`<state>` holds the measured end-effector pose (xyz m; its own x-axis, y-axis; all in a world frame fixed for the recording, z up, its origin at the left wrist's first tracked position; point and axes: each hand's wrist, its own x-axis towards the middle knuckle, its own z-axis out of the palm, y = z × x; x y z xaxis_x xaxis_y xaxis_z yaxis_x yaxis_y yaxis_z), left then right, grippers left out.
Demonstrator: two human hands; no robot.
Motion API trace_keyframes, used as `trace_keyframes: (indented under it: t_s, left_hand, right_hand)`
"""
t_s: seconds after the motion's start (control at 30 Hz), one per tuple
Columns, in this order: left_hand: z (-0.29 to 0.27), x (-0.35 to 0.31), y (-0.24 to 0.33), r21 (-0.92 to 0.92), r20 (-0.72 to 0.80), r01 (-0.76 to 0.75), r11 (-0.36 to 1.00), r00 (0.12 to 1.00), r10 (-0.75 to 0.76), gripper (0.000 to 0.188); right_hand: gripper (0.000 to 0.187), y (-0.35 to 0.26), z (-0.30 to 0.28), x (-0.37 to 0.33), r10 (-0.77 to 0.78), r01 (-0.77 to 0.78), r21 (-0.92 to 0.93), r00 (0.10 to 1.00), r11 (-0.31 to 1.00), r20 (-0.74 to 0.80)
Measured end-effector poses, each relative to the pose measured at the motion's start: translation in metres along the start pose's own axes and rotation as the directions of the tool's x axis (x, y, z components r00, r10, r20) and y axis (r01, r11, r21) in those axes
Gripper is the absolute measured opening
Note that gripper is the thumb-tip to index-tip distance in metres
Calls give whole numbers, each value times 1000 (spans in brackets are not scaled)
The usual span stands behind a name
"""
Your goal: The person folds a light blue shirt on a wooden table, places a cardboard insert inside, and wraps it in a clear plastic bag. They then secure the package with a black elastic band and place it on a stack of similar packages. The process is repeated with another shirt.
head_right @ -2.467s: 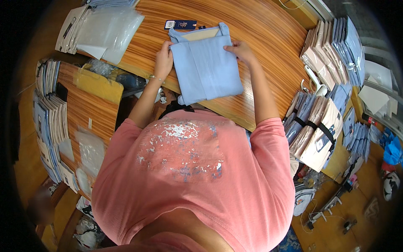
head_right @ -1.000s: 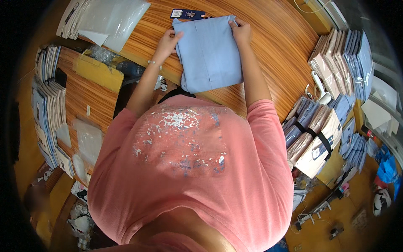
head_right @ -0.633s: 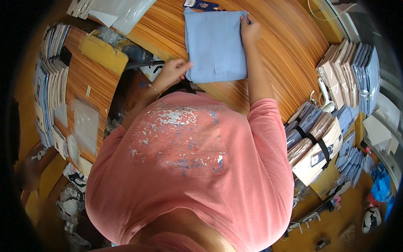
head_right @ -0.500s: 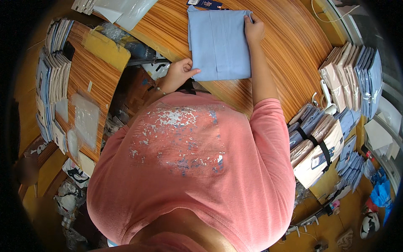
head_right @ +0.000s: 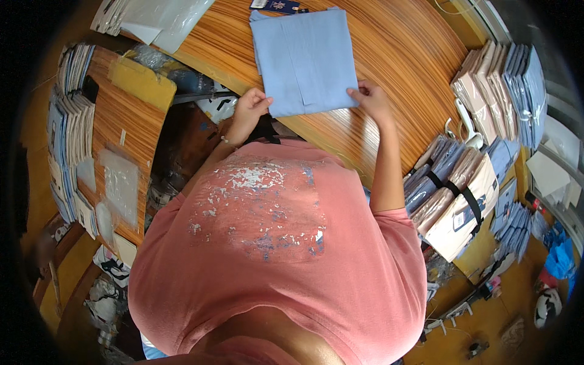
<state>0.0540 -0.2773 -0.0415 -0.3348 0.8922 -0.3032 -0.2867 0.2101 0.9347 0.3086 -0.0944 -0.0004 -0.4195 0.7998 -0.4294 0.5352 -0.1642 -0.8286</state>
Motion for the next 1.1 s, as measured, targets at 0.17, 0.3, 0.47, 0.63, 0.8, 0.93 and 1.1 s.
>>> trace_keyframes:
  t_s: [0.17,0.3,0.47,0.63,0.8,0.93,1.1]
  left_hand:
    - [9,1,17,-73,-20,166,983,986,-168,12]
    - [3,-1,13,15,48,157,987,986,-158,12]
    - [4,2,3,-102,-89,92,991,991,-101,15]
    - [-4,23,46,586,47,-171,792,983,177,23]
    - [-21,126,62,434,-136,-91,896,977,165,48]
    - [-9,160,81,283,-32,103,954,995,-98,47]
    - [14,160,104,325,187,-279,903,956,228,37]
  right_hand:
    - [13,17,17,-15,-9,19,133,997,991,-74]
    - [12,20,23,-24,-58,63,41,990,997,-127]
    - [15,39,34,-29,-29,32,20,989,999,-146]
    - [25,8,17,-14,-107,72,-233,984,970,-139]
    - [33,-17,12,101,-263,173,-224,839,959,-477]
    - [33,-44,17,128,167,-147,99,953,984,-251]
    - [28,-52,-6,76,55,60,399,961,915,-272]
